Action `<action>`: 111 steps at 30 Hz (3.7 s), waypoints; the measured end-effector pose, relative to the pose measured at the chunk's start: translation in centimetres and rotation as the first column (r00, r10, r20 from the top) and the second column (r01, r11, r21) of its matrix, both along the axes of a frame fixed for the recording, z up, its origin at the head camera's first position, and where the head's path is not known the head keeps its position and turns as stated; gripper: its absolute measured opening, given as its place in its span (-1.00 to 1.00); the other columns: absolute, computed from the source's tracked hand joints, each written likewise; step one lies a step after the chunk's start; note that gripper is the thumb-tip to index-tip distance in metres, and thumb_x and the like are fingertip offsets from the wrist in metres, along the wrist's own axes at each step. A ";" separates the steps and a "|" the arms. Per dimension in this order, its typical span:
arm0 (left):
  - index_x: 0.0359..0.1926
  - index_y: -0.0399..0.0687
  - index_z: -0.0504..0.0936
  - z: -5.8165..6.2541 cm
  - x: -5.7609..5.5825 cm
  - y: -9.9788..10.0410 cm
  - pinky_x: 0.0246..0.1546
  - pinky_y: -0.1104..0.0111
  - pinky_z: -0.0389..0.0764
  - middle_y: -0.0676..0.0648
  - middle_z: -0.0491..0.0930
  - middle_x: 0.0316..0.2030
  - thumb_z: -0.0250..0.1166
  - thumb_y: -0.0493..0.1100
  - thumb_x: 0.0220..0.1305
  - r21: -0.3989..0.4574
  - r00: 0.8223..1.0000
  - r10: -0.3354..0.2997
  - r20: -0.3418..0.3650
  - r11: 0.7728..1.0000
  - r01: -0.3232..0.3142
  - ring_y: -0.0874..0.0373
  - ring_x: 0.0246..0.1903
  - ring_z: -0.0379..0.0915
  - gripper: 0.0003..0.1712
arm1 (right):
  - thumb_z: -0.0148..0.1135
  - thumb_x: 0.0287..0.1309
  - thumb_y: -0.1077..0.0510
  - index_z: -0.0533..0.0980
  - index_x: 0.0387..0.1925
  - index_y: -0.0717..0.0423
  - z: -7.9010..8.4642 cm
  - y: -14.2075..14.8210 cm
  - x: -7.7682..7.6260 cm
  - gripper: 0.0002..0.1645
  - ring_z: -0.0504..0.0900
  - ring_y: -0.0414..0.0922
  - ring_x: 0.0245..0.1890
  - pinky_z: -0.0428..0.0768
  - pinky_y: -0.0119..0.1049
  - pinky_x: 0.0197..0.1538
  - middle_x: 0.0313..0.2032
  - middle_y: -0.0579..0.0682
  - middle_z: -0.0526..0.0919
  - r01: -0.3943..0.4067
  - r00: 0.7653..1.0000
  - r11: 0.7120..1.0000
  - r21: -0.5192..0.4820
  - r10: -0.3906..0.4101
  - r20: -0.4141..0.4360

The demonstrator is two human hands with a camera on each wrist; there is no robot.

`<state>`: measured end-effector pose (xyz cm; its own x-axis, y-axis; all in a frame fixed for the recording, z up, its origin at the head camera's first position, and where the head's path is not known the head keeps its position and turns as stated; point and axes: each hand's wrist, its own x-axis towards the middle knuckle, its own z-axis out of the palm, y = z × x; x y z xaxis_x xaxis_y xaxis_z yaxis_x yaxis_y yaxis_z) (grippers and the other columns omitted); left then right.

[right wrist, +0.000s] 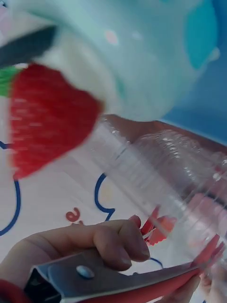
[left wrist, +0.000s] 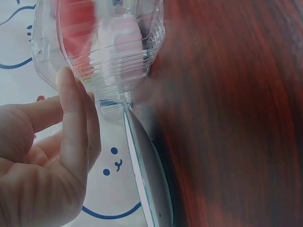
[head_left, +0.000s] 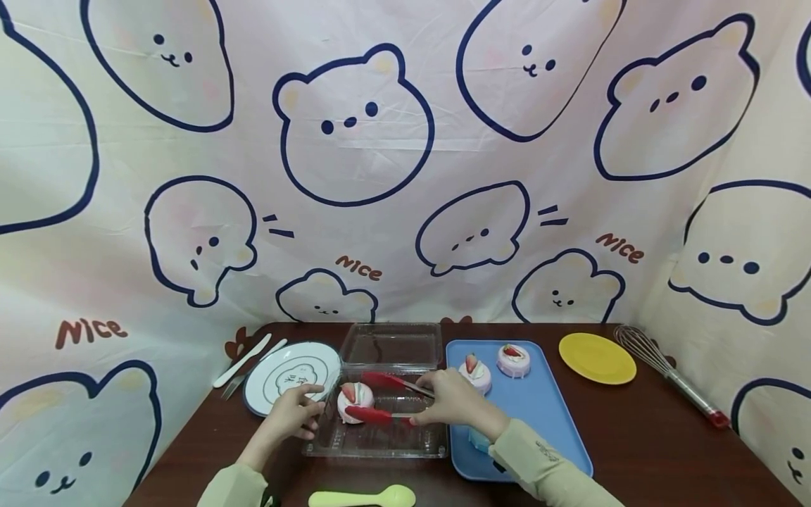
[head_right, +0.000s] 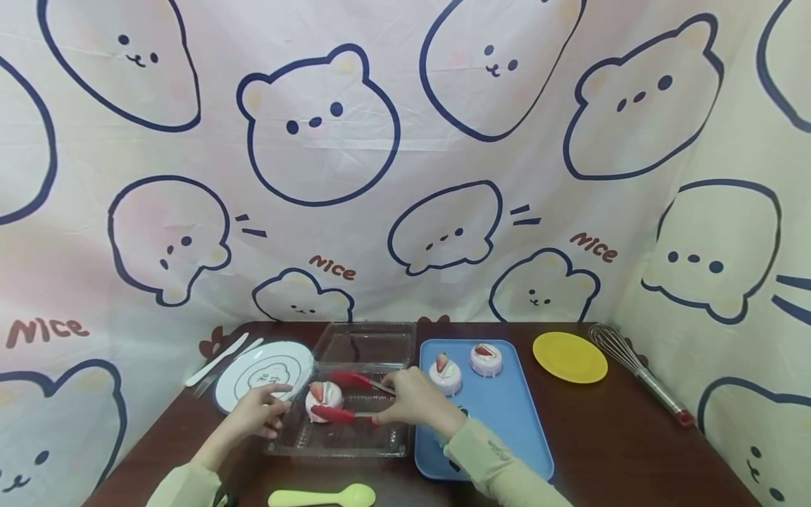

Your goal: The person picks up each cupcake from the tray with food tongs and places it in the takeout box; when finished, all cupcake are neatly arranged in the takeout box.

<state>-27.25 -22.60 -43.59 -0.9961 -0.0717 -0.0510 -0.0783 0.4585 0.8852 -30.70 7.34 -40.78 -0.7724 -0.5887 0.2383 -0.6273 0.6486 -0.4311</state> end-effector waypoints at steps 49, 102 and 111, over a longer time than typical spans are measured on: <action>0.12 -0.35 0.39 -0.3 -0.4 -0.3 -0.65 0.27 0.61 -0.14 0.51 -0.47 0.15 -0.36 0.17 -0.028 0.999 0.017 0.036 0.999 -0.016 0.15 -0.65 0.44 -0.54 | 0.40 -0.16 -0.07 0.56 -0.18 0.13 -2.0 22.5 6.5 -0.49 0.48 -0.30 -0.40 0.52 -0.48 -0.36 -0.32 -0.15 0.63 0.211 0.944 0.977 -0.002 -0.204 0.261; 0.09 -0.36 0.41 -0.2 -0.1 -0.3 -0.68 0.26 0.60 -0.17 0.51 -0.47 0.15 -0.36 0.16 -0.021 1.000 0.022 0.008 1.000 -0.022 0.13 -0.66 0.44 -0.57 | 0.30 -0.01 0.14 0.53 -0.08 0.24 -2.1 21.1 5.2 -0.59 0.57 -0.14 -0.40 0.62 -0.33 -0.39 -0.23 0.08 0.65 0.187 0.913 0.933 -0.307 -0.050 0.404; 0.09 -0.36 0.41 -0.1 -0.1 -0.2 -0.67 0.27 0.60 -0.18 0.52 -0.45 0.15 -0.35 0.16 -0.027 0.999 0.038 0.031 0.999 -0.038 0.15 -0.66 0.44 -0.56 | 0.32 -0.02 0.12 0.56 -0.10 0.19 -0.5 17.4 3.4 -0.60 0.58 -0.04 -0.34 0.65 -0.25 -0.36 -0.24 0.03 0.66 0.049 0.930 0.924 -0.378 0.095 0.354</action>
<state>-27.39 -22.80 -43.68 -0.9906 -0.1112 -0.0796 -0.1236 0.4781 0.8696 -27.31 24.75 -41.30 -0.8342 -0.5297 0.1532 -0.3952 0.3805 -0.8361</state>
